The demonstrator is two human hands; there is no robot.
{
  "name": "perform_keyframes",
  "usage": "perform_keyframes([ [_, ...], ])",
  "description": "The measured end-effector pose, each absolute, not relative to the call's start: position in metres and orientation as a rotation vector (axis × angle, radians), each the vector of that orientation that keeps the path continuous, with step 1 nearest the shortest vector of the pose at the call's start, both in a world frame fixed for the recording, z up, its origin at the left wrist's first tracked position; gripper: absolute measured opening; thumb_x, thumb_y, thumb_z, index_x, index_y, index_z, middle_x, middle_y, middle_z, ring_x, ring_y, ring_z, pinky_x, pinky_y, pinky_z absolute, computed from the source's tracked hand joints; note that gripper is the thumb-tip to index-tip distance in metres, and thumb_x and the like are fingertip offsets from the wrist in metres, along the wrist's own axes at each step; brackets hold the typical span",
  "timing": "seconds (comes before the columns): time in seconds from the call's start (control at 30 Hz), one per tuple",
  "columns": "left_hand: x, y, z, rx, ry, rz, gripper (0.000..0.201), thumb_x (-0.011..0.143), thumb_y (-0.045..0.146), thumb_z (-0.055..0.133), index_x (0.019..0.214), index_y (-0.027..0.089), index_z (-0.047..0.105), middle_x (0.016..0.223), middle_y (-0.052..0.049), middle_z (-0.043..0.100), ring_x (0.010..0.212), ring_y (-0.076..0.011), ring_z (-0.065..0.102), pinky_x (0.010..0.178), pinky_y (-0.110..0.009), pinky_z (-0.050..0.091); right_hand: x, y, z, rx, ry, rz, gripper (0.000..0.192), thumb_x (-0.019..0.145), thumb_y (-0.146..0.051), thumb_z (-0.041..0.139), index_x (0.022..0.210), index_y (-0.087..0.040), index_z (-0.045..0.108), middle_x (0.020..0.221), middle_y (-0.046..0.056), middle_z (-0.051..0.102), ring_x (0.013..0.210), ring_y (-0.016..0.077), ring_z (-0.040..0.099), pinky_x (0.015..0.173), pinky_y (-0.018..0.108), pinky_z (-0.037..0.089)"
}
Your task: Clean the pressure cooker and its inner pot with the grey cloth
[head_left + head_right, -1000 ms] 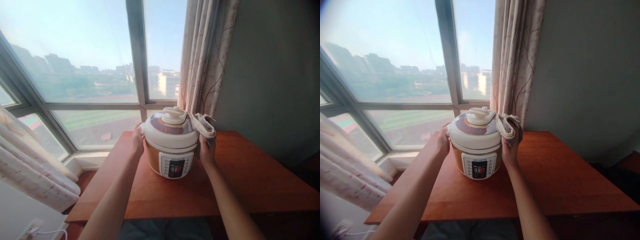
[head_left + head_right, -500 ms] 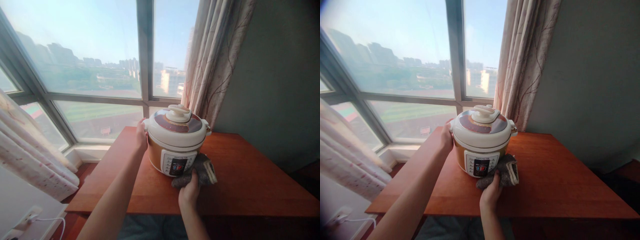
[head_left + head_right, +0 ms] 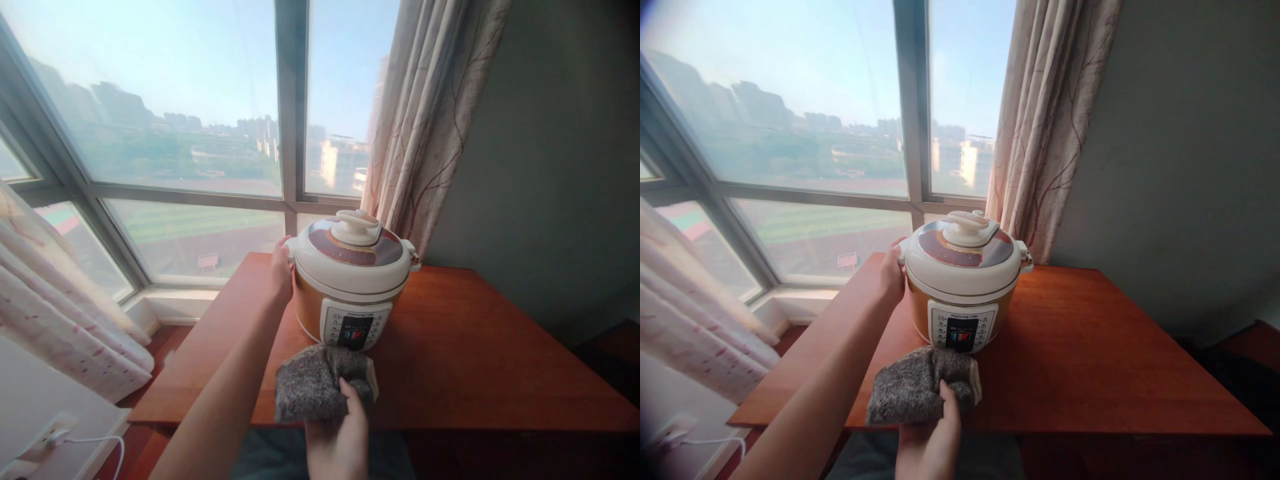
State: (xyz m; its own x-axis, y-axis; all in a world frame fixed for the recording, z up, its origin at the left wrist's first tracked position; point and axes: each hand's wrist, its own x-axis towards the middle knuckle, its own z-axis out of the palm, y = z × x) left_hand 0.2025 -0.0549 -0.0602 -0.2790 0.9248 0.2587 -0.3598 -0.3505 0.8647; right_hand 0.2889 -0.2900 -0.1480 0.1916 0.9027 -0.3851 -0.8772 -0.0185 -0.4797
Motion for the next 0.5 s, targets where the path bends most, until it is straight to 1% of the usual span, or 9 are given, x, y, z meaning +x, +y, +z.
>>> perform_keyframes([
  [0.07,0.201,-0.057,-0.06,1.005,0.882,1.754,0.039,0.083,0.045,0.053,0.115,0.025,0.062,0.108,-0.006,0.064,0.093,-0.0216,0.059,0.073,-0.03,0.048,0.28,-0.282,-0.143,-0.62,-0.038,1.602,0.034,0.084,-0.044,0.054,0.1,-0.021,0.073,0.099,0.008,0.077,0.102,0.0279,0.071,0.092,0.051,0.054],
  [0.13,0.198,-0.059,-0.059,1.03,0.893,1.732,0.038,0.083,0.045,0.054,0.116,0.026,0.061,0.113,-0.006,0.064,0.097,-0.0225,0.058,0.078,-0.032,0.048,0.281,-0.272,-0.141,-0.565,-0.056,1.666,0.032,0.082,-0.044,0.055,0.093,-0.021,0.074,0.1,0.008,0.077,0.103,0.0278,0.07,0.095,0.052,0.051],
  [0.33,0.191,-0.062,-0.057,1.09,0.941,1.701,0.038,0.083,0.041,0.055,0.117,0.026,0.061,0.123,-0.006,0.062,0.11,-0.0252,0.056,0.09,-0.039,0.047,0.327,-0.264,-0.155,-0.64,-0.221,1.645,0.031,0.078,-0.045,0.059,0.083,-0.02,0.075,0.098,0.01,0.077,0.109,0.03,0.067,0.098,0.055,0.048],
  [0.5,0.19,-0.059,-0.06,1.092,0.955,1.704,0.037,0.085,0.04,0.052,0.117,0.024,0.061,0.129,-0.007,0.059,0.118,-0.0253,0.053,0.096,-0.038,0.045,0.373,-0.279,-0.16,-0.772,-0.267,1.541,0.027,0.082,-0.042,0.06,0.086,-0.021,0.076,0.096,0.009,0.077,0.106,0.0295,0.069,0.094,0.055,0.049],
])
